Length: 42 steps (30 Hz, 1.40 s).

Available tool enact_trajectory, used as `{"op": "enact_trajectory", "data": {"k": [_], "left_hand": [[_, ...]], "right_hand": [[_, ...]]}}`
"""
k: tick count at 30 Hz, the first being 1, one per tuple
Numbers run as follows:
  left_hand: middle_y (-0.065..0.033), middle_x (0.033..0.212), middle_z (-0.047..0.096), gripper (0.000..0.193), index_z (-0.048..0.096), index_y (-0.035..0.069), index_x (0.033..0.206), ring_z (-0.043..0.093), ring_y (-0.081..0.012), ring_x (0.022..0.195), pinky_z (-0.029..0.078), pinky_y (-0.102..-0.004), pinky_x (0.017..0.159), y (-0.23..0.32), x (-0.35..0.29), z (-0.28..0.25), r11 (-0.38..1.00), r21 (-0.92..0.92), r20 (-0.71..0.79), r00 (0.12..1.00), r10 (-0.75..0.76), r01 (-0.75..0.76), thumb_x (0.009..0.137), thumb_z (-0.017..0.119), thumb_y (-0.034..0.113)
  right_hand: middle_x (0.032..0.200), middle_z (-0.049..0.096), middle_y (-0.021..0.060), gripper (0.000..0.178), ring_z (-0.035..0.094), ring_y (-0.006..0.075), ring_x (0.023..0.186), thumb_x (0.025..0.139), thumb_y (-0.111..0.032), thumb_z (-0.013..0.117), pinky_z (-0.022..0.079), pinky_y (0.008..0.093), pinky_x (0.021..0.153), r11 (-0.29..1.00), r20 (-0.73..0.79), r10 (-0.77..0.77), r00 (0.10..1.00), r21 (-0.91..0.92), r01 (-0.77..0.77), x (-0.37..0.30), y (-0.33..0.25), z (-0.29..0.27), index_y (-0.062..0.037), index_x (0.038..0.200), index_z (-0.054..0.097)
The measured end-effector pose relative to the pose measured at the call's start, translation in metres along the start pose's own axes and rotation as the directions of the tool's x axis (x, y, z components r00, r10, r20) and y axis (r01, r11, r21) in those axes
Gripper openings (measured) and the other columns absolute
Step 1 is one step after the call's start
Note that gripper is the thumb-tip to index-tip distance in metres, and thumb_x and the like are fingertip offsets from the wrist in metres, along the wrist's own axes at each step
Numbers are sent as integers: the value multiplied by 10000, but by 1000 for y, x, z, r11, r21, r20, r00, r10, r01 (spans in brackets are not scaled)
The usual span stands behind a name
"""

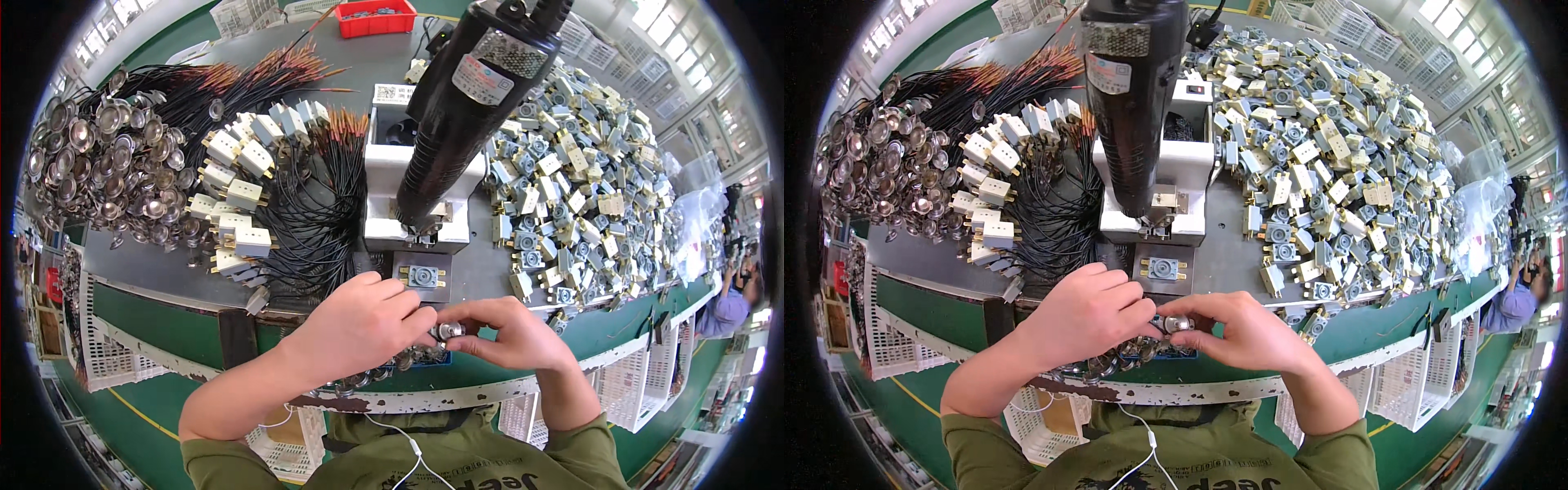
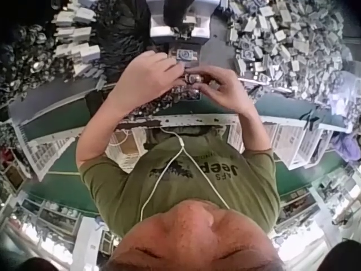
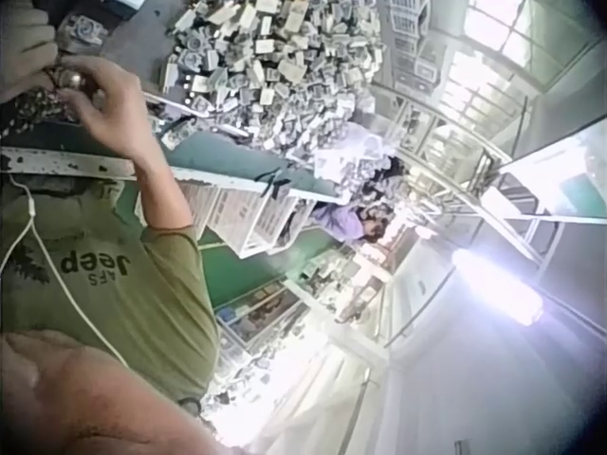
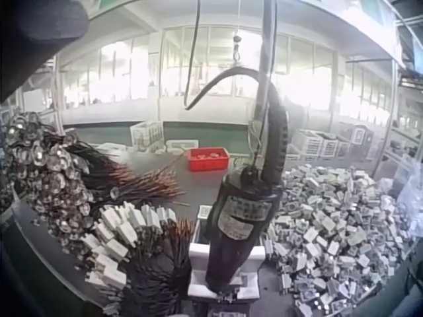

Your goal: Assembling small electronic components into a frame and securing them with a power tool.

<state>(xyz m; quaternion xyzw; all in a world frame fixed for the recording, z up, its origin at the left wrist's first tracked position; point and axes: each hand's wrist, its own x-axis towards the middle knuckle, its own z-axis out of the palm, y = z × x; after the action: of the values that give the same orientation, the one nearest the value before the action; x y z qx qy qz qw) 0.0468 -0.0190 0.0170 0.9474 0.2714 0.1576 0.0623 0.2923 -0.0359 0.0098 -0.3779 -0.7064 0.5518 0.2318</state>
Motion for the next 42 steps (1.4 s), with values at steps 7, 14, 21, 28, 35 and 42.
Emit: {"op": "enact_trajectory", "data": {"k": [7,14,21,28,35,42], "left_hand": [[17,693,493,315,653,145,1019,558,-170,671,415,-315,619,3,-3,-5,995,-86,59,997,-48,53,829,747,377],[-125,785,688,386,592,187,1268,682,-343,744,523,-442,641,-26,19,-21,887,-260,317,902,-295,381,926,662,353],[-145,822,693,346,542,172,1266,680,-372,785,525,-483,678,-36,20,9,867,-152,453,813,-367,475,971,603,341],[-128,871,705,288,551,135,1214,692,-344,813,537,-466,685,-40,15,10,892,-138,408,845,-345,430,968,601,275],[-120,988,700,347,554,148,1256,688,-348,844,546,-452,701,-43,13,6,885,-298,177,932,-316,357,947,642,279],[-79,855,684,353,582,172,1258,688,-301,809,532,-432,675,-38,8,4,910,-236,293,918,-268,341,929,653,279]], "right_hand": [[889,734,102,372,682,149,786,841,-68,796,542,304,749,989,-36,125,992,-75,-127,-11,-10,-3,-1,1190,688],[1156,661,113,458,621,113,919,936,-14,676,495,278,844,968,-489,-246,837,-87,234,6,-25,-21,-13,1375,545],[1258,597,159,550,615,165,1032,940,1,652,493,306,914,808,-571,-551,609,-185,559,36,-45,-24,13,1444,433],[1397,508,187,919,550,279,1251,898,-300,769,466,411,1037,743,-564,-648,512,-321,587,96,-48,-26,-50,1570,194],[1313,563,155,824,576,240,1229,862,-39,771,481,395,1012,778,-519,-571,636,-94,622,117,-65,-14,-36,1508,260],[1183,626,149,603,630,204,1059,898,-2,698,480,334,937,724,-644,-624,443,-264,637,107,-51,-9,-13,1399,364]]}}
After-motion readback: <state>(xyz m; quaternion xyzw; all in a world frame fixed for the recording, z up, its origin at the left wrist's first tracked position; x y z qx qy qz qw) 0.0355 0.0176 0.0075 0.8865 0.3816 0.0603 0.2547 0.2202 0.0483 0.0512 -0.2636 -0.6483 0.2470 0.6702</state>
